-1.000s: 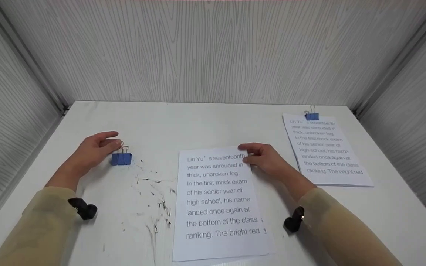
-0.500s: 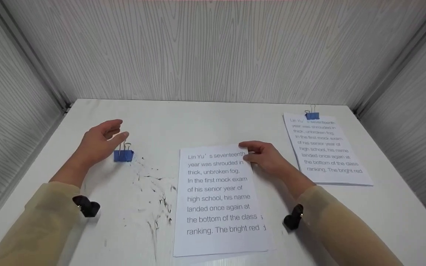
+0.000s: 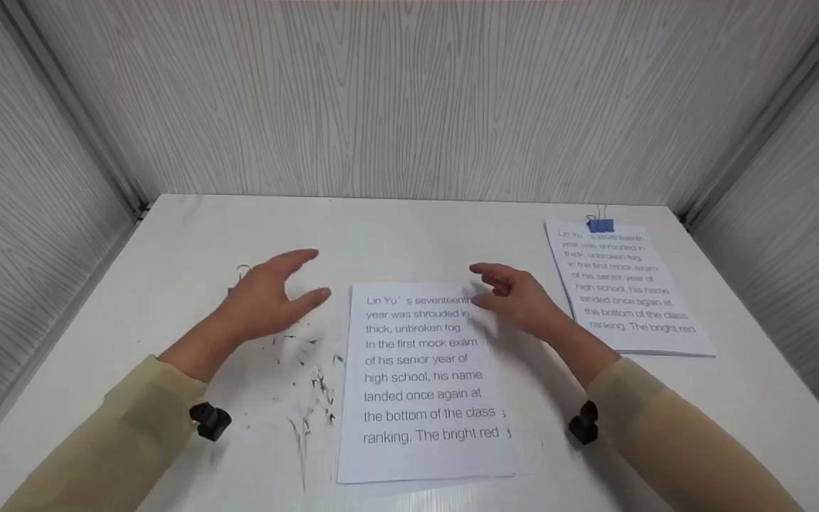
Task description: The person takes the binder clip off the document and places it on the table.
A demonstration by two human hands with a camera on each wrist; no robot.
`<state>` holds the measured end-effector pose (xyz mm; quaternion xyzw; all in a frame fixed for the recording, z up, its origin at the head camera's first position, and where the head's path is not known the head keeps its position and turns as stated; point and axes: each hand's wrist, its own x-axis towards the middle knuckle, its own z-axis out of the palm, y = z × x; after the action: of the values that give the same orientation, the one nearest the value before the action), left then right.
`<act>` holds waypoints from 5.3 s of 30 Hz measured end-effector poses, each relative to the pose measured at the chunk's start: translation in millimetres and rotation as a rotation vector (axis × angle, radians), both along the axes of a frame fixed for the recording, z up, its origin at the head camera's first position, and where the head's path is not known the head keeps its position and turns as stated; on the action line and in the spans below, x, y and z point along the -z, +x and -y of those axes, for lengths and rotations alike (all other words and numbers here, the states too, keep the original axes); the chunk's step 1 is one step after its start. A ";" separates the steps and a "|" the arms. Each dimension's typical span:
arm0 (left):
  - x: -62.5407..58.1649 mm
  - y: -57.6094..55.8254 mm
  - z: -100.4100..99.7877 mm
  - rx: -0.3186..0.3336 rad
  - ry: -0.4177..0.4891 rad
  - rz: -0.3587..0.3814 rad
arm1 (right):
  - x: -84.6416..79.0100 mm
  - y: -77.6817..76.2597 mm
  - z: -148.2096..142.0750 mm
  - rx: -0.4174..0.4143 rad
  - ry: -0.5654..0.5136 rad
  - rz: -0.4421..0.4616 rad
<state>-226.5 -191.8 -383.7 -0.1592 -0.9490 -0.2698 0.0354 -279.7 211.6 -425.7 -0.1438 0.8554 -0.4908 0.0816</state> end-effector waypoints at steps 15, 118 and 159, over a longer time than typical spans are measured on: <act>44.3 72.1 -86.2 0.223 -0.419 0.053 | -4.2 97.0 7.4 -0.217 0.800 -0.292; 12.0 13.5 -291.1 0.363 -0.559 -0.132 | -25.2 51.3 -221.5 0.110 0.677 -0.144; 33.0 23.5 -322.3 0.456 -0.517 0.073 | -1.9 51.9 -212.0 0.088 0.833 0.002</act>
<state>-203.1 130.4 -416.8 -0.3610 -0.9267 -0.0270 -0.1012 -227.9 423.7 -423.8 -0.0614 0.9861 -0.1059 0.1125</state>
